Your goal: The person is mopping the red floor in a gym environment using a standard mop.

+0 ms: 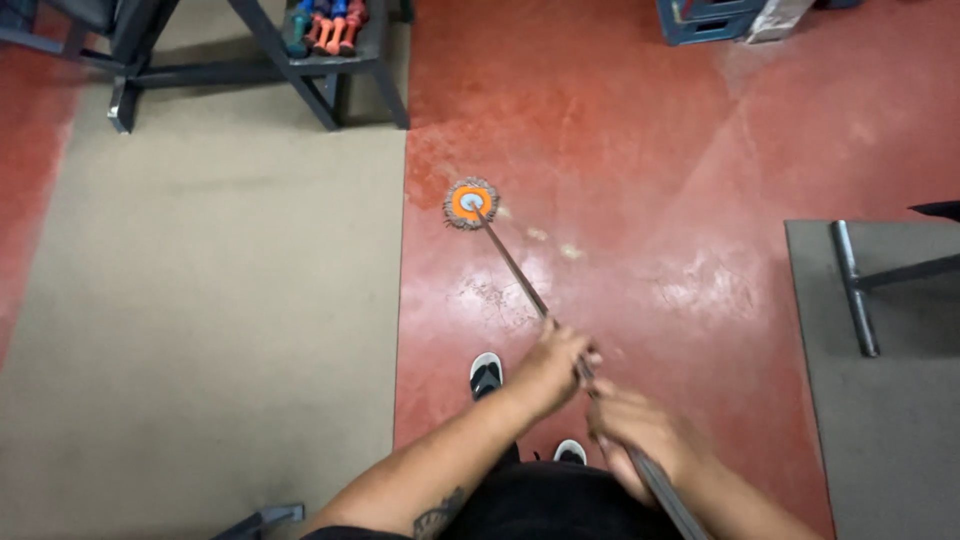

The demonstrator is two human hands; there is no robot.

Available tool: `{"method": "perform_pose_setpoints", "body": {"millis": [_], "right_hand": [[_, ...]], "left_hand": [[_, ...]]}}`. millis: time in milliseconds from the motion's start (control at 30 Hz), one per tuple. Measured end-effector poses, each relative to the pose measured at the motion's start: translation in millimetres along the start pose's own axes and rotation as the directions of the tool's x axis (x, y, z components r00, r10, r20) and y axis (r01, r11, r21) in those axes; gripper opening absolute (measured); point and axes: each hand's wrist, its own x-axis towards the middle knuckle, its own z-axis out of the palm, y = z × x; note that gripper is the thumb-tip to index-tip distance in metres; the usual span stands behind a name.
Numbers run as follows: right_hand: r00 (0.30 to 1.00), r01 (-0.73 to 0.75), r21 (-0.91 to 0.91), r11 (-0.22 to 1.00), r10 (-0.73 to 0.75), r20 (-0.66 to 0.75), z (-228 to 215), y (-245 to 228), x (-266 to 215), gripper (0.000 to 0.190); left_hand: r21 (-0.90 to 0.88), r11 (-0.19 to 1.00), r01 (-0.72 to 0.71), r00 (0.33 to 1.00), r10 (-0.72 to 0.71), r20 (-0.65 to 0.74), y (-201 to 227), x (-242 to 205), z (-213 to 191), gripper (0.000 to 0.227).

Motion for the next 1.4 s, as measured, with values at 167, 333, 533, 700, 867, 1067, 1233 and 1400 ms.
{"method": "perform_pose_setpoints", "body": {"millis": [167,333,533,700,867,1067,1233,1400], "right_hand": [[0.991,-0.044,-0.034,0.998,0.039,-0.126,35,45,6,0.017],[0.973,-0.010,0.018,1.000,0.013,-0.231,34,23,-45,0.017],[0.986,-0.079,-0.024,0.997,0.075,-0.146,-24,-66,-83,0.016],[0.988,0.027,0.019,0.999,-0.024,-0.150,-5,-20,-90,0.016],[0.974,-0.064,-0.015,0.998,0.060,-0.218,16,20,-66,0.016],[0.968,-0.049,-0.089,0.995,0.026,-0.248,-9,-30,-119,0.014],[0.982,-0.090,0.019,0.996,0.092,-0.163,-39,-62,-132,0.018],[0.946,-0.193,-0.091,0.977,0.160,-0.282,1,2,-127,0.014]], "left_hand": [[-0.002,0.999,0.033,0.995,-0.033,-0.095,-68,32,22,0.022],[-0.659,0.706,0.260,0.923,-0.382,-0.046,-78,19,101,0.016],[-0.021,0.997,-0.076,0.990,0.073,-0.121,50,-37,93,0.029],[-0.054,0.996,-0.067,0.996,0.064,-0.064,26,-12,103,0.023],[-0.042,0.990,-0.134,0.986,0.129,-0.103,-41,23,102,0.019],[0.055,0.991,-0.126,0.992,0.124,0.036,12,-8,136,0.042],[-0.036,0.998,-0.051,0.998,0.052,0.031,92,-27,113,0.048],[-0.036,0.993,0.115,0.983,-0.108,0.150,44,10,118,0.047]]}}
